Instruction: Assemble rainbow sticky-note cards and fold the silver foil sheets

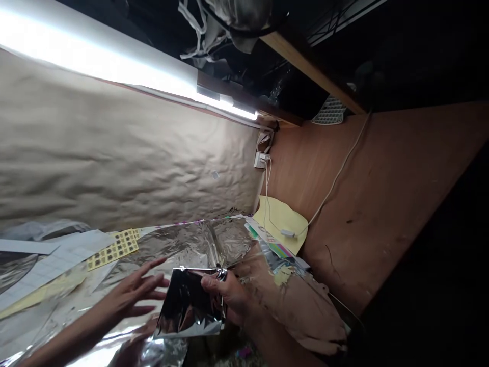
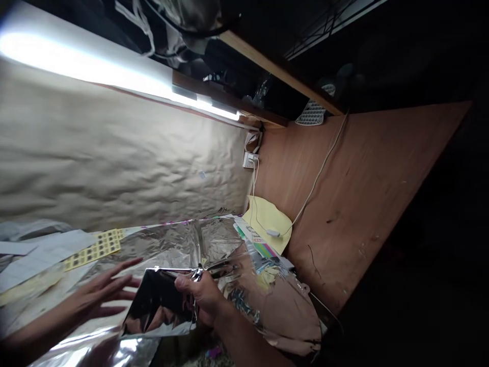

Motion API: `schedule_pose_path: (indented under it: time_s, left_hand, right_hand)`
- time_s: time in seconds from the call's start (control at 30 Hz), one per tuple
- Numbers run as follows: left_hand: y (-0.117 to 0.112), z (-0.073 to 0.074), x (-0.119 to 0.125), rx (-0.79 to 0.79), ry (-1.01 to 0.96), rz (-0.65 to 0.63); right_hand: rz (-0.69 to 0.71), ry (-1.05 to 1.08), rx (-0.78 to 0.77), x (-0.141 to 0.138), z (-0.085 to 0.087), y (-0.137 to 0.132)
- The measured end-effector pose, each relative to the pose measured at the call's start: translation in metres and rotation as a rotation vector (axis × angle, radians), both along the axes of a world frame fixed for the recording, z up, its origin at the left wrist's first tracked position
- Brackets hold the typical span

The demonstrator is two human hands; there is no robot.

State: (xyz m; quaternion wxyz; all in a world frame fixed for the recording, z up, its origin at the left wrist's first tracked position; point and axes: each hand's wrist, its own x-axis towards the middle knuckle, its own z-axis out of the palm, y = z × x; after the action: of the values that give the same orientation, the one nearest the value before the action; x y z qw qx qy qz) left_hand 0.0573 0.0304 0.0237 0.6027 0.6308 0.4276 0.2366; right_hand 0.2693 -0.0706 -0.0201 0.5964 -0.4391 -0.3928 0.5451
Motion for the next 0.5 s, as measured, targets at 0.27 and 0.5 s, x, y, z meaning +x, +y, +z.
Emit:
schedule_pose_path:
  time_s: [0.27, 0.5]
  left_hand:
    - [-0.005, -0.052, -0.009, 0.323, 0.232, -0.106]
    - [-0.032, -0.018, -0.055, 0.733, 0.879, 0.008]
  right_hand:
    - [-0.463, -1.238, 0.008, 0.064, 0.032, 0.033]
    - [-0.553, -1.738, -0.372, 0.153, 0.075, 0.048]
